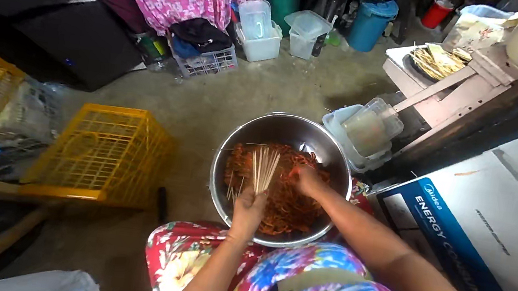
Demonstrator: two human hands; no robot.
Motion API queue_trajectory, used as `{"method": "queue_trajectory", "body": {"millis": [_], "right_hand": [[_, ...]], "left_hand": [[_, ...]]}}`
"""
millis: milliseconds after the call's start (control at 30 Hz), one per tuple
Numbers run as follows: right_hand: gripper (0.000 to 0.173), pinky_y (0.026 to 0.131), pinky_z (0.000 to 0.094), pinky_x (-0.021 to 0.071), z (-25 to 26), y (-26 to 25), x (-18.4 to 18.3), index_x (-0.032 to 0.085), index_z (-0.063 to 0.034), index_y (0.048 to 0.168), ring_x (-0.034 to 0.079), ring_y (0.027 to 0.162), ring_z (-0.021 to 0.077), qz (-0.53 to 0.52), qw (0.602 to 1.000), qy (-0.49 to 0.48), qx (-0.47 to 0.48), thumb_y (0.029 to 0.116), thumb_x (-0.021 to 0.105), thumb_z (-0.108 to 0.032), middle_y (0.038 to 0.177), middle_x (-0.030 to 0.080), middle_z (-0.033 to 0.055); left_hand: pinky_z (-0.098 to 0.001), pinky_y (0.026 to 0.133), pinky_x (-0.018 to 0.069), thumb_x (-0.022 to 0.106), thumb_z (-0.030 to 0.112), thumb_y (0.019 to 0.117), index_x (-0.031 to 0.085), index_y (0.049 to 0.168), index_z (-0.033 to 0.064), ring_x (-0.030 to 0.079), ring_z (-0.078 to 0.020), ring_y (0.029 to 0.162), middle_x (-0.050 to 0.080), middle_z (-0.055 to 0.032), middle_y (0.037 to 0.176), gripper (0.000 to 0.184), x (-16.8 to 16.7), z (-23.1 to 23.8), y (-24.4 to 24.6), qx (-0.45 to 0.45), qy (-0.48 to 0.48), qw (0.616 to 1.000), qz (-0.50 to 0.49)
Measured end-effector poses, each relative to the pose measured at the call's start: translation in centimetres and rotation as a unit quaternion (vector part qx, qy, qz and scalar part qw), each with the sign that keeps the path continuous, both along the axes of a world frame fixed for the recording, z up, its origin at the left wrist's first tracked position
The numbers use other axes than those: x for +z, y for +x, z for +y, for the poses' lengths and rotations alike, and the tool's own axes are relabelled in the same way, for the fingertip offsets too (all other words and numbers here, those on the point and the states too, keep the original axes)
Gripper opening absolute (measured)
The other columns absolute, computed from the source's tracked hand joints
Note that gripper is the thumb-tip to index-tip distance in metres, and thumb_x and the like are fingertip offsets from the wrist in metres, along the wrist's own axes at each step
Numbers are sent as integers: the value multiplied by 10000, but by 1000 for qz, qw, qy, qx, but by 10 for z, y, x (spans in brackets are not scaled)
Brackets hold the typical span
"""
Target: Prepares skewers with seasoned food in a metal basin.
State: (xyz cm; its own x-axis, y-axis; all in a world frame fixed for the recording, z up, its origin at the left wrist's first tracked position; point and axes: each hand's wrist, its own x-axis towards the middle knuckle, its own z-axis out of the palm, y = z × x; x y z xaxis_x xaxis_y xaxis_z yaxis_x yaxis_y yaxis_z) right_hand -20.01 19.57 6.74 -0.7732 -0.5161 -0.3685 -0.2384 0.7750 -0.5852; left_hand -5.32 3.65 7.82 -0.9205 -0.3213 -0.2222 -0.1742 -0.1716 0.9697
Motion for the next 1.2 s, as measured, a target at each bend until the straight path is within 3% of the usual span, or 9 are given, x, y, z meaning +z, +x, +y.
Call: {"method": "queue_trajectory", "body": {"millis": [200, 333, 433, 533, 600, 700, 800, 933, 1200], "right_hand": [[424, 961, 655, 485, -6, 27, 18, 667, 48, 1152, 621, 1156, 443, -46, 988, 140, 38, 940, 706, -317, 1198, 650, 274], [360, 958, 662, 486, -8, 31, 17, 652, 59, 1171, 606, 1179, 458, -67, 980, 180, 44, 915, 715, -186, 1244, 626, 287], [327, 999, 622, 481, -3, 22, 5, 677, 27, 1192, 614, 1183, 413, -75, 992, 101, 31, 921, 693, -157, 1238, 644, 257], [248, 962, 480, 520, 7, 14, 1, 686, 41, 1149, 655, 1054, 287, -102, 988, -102, -53, 939, 656, -87, 1137, 681, 204], [184, 832, 374, 582, 10, 11, 0, 648, 70, 1122, 675, 875, 192, -171, 940, -261, -138, 974, 606, -32, 1007, 684, 140], [124, 725, 398, 617, 12, 12, 8, 561, 37, 1129, 694, 743, 218, -297, 832, -404, -237, 1045, 492, -23, 884, 678, 103], [143, 703, 372, 600, 14, 9, 10, 547, 12, 1161, 674, 722, 202, -334, 788, -442, -268, 1067, 460, -53, 861, 665, 83], [156, 708, 365, 604, 15, 7, 11, 566, 14, 1153, 675, 734, 193, -354, 760, -468, -279, 1069, 459, -62, 858, 661, 75], [139, 735, 365, 608, 15, 8, 12, 577, 20, 1131, 684, 750, 194, -364, 745, -485, -278, 1053, 472, -28, 865, 674, 85]], "left_hand": [[-219, 411, 355, 527, 57, 996, 602, 1065, 41, 391, -56, 441, 443, 51, 594, 103, -1, -3, 0, -5, 10, 1000, -1], [-214, 419, 364, 544, 46, 958, 587, 1065, 47, 411, -47, 452, 471, 49, 615, 115, -2, -1, 0, -9, -10, 1000, 4], [-226, 423, 380, 562, 48, 948, 584, 1109, 33, 429, -62, 461, 494, 32, 635, 163, -4, -2, 0, -9, -11, 1000, 0], [-236, 425, 394, 576, 36, 919, 575, 1133, 33, 447, -70, 468, 516, 19, 656, 214, -4, -3, 0, -13, -11, 1000, 3], [-237, 429, 404, 590, 32, 894, 570, 1139, 27, 465, -71, 474, 539, 13, 667, 246, -3, -3, 0, -16, -17, 1000, 8], [-224, 444, 414, 612, 19, 857, 555, 1194, -3, 484, -58, 493, 589, 0, 731, 343, 0, -1, 2, -23, -25, 999, 9], [-220, 470, 431, 635, 12, 845, 572, 1230, -25, 506, -50, 521, 638, -14, 786, 392, 2, 0, 3, -36, -39, 999, -4], [-218, 487, 447, 653, 20, 840, 644, 1113, -5, 523, -39, 529, 663, 2, 774, 274, 3, 0, 4, -53, -68, 996, -15], [-220, 460, 421, 640, 12, 831, 606, 1161, -10, 497, -49, 507, 638, -7, 764, 333, 2, 1, 3, -55, -69, 996, -19]]}}
